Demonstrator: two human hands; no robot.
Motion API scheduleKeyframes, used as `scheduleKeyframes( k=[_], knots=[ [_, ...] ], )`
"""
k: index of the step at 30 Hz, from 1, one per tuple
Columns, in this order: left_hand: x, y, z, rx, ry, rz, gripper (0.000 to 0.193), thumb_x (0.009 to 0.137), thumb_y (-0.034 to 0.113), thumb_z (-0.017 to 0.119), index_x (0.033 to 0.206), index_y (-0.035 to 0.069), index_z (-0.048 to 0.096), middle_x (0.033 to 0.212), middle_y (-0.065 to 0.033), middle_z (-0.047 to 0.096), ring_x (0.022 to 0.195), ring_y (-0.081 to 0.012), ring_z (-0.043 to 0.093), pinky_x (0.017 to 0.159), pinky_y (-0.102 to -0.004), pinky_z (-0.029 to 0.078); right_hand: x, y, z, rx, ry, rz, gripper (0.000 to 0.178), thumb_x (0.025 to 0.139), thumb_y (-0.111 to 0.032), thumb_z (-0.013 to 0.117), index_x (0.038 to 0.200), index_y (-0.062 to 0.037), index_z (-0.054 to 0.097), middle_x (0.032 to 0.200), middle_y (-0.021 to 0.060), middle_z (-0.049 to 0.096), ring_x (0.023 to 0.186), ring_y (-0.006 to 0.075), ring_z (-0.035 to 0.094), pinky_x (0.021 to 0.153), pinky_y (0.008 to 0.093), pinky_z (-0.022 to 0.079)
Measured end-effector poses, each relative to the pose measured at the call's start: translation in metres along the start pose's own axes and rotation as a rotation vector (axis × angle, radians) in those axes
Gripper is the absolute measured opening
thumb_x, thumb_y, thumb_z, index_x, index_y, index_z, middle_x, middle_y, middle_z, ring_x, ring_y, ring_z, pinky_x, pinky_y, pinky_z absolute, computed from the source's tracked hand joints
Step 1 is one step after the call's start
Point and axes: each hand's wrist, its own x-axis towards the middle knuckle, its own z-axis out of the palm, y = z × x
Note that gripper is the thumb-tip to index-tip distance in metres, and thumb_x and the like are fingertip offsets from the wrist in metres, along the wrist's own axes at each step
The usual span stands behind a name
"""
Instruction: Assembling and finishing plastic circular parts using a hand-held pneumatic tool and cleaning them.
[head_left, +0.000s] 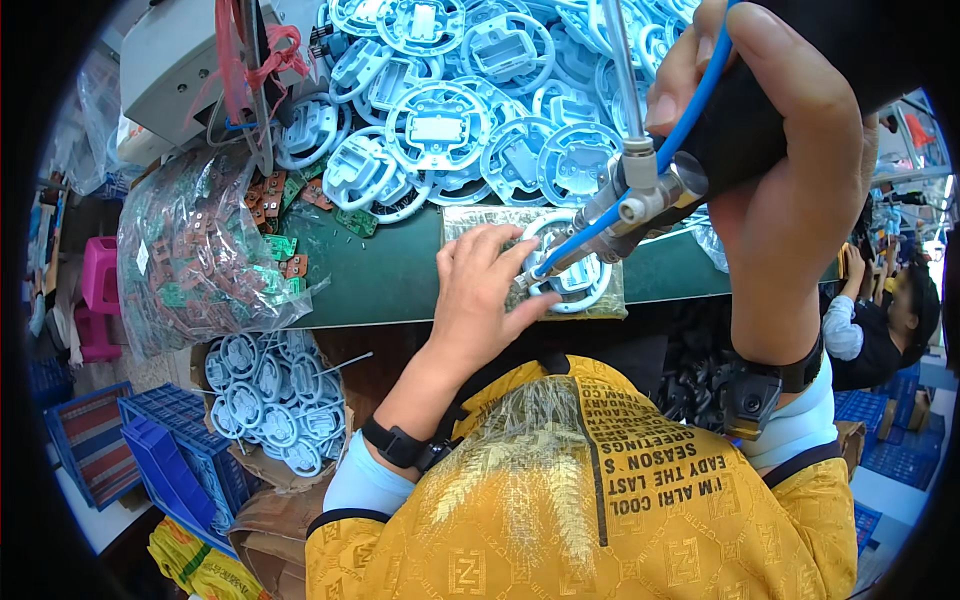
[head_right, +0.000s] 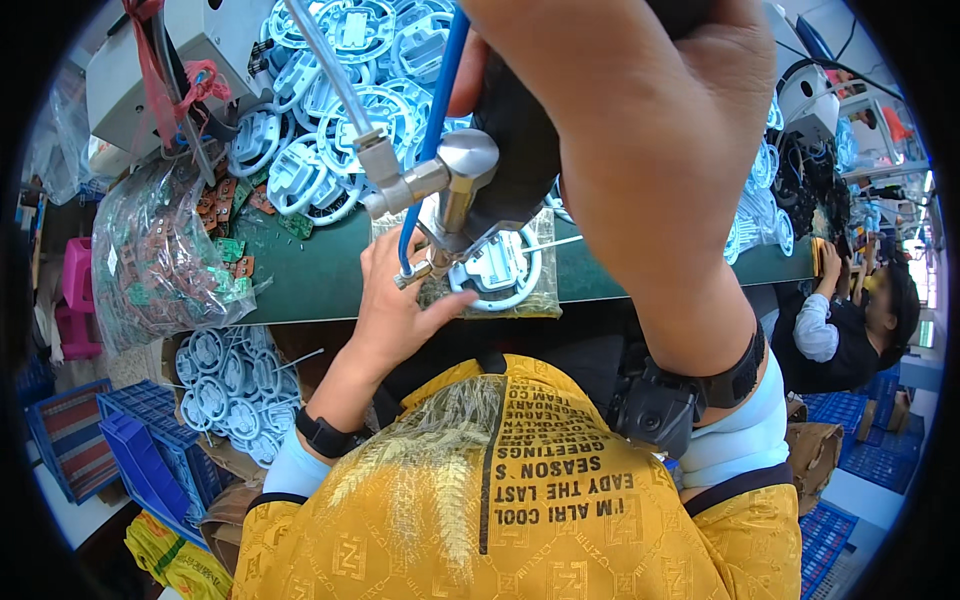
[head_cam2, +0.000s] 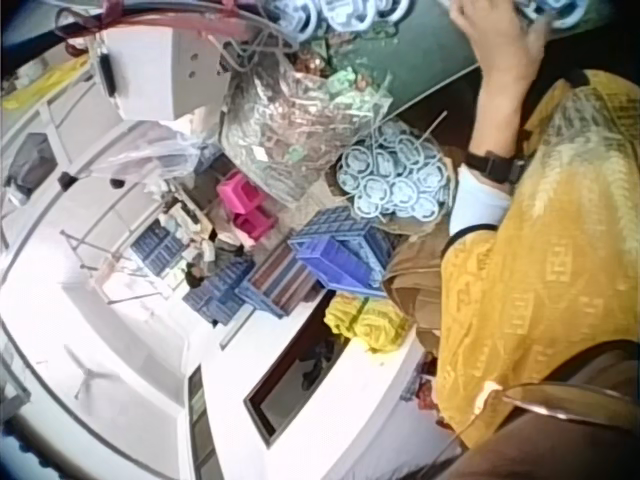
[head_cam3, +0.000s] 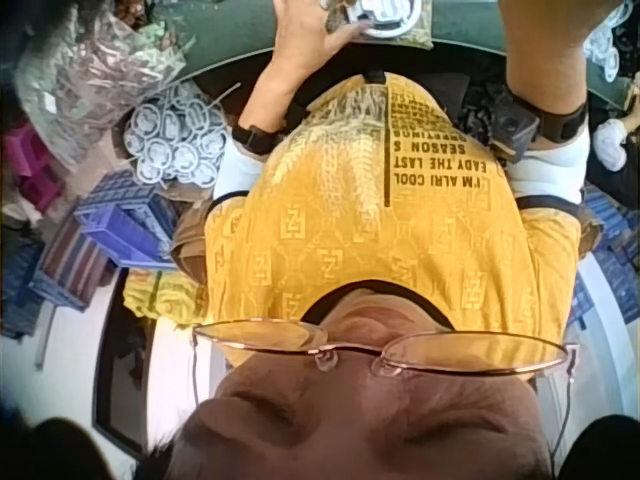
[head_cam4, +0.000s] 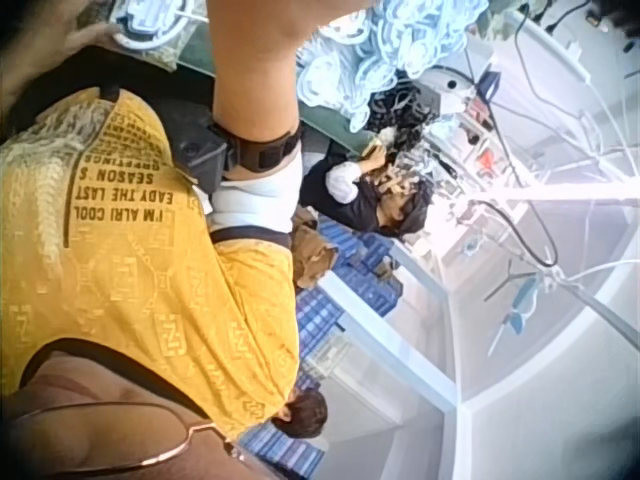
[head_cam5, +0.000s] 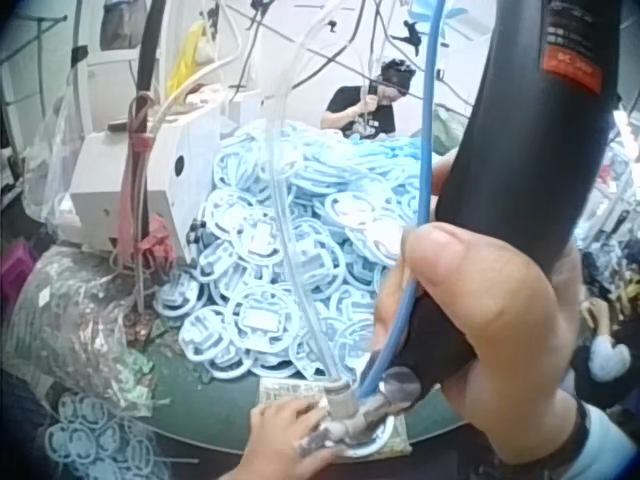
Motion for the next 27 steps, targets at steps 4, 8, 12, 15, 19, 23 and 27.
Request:
scheduleKeyframes(
  k=[4, 8, 12, 15, 19, 23, 27],
  knots=[
    [0.015, -0.018, -0.016, -0.292, -0.082, -0.017, 0.03, 0.082, 0.003, 0.068, 0.111, 0.01, 0.071, 0.121, -0.0085, 0.058, 0.116, -0.0283, 0.052, 0.097, -0.0403, 0.037, 0.001, -0.008, 0.019, -0.111, 0.084, 0.062, 0.043, 0.089, -0.017, 0.061, 0.122, 0.0036, 0.042, 0.075, 0.0124, 0.055, 0.055, 0.0236, 0.059, 0.053, 0.0373, 0.053],
    [0.028, -0.025, -0.024, -0.212, -0.265, 0.037, 0.023, 0.082, 0.004, 0.07, 0.104, 0.01, 0.073, 0.12, -0.0075, 0.058, 0.117, -0.0279, 0.051, 0.098, -0.0421, 0.037, 0.004, -0.014, 0.01, 0.008, 0.051, 0.134, 0.049, 0.088, -0.019, 0.061, 0.124, 0.0029, 0.037, 0.075, 0.0118, 0.054, 0.056, 0.0238, 0.059, 0.053, 0.0367, 0.053],
    [0.036, -0.023, -0.03, -0.222, -0.355, 0.054, 0.016, 0.08, 0.007, 0.073, 0.096, 0.008, 0.073, 0.117, -0.0058, 0.058, 0.116, -0.0269, 0.051, 0.098, -0.0432, 0.038, 0.005, -0.019, 0.011, 0.038, 0.046, 0.143, 0.05, 0.088, -0.019, 0.061, 0.125, 0.0029, 0.036, 0.075, 0.0121, 0.054, 0.056, 0.0237, 0.059, 0.054, 0.0366, 0.053],
    [0.038, -0.026, -0.032, -0.201, -0.374, 0.053, 0.015, 0.079, 0.008, 0.075, 0.094, 0.01, 0.073, 0.116, -0.0051, 0.058, 0.115, -0.0267, 0.051, 0.096, -0.0421, 0.038, 0.004, -0.018, 0.012, 0.047, 0.054, 0.143, 0.049, 0.088, -0.019, 0.061, 0.124, 0.0036, 0.037, 0.075, 0.0121, 0.054, 0.055, 0.0236, 0.059, 0.053, 0.037, 0.053],
    [0.036, -0.03, -0.029, -0.111, -0.21, -0.129, 0.014, 0.078, 0.009, 0.076, 0.092, 0.01, 0.072, 0.115, -0.005, 0.058, 0.114, -0.026, 0.052, 0.094, -0.0404, 0.039, 0.004, -0.009, 0.006, -0.01, -0.019, 0.054, 0.047, 0.088, -0.018, 0.061, 0.122, 0.0036, 0.039, 0.075, 0.0132, 0.055, 0.054, 0.0235, 0.059, 0.052, 0.0365, 0.053],
    [0.015, -0.014, -0.021, 0.04, -0.072, 0.034, 0.072, 0.066, 0.029, 0.088, 0.128, 0.009, 0.059, 0.128, -0.0122, 0.054, 0.12, -0.0293, 0.05, 0.098, -0.0454, 0.035, 0.002, -0.002, 0.003, -0.058, -0.029, -0.005, 0.043, 0.088, -0.016, 0.061, 0.121, 0.0037, 0.041, 0.073, 0.0143, 0.056, 0.054, 0.0233, 0.06, 0.051, 0.0363, 0.053],
    [0.003, -0.002, -0.003, 0.055, -0.1, 0.025, 0.082, 0.06, 0.037, 0.09, 0.129, 0.004, 0.058, 0.13, -0.0103, 0.053, 0.125, -0.0282, 0.047, 0.101, -0.048, 0.032, 0.0, -0.011, 0.025, -0.182, 0.187, 0.078, 0.041, 0.088, -0.013, 0.061, 0.121, 0.004, 0.043, 0.072, 0.0142, 0.056, 0.054, 0.0229, 0.06, 0.051, 0.0369, 0.053]
  ],
)
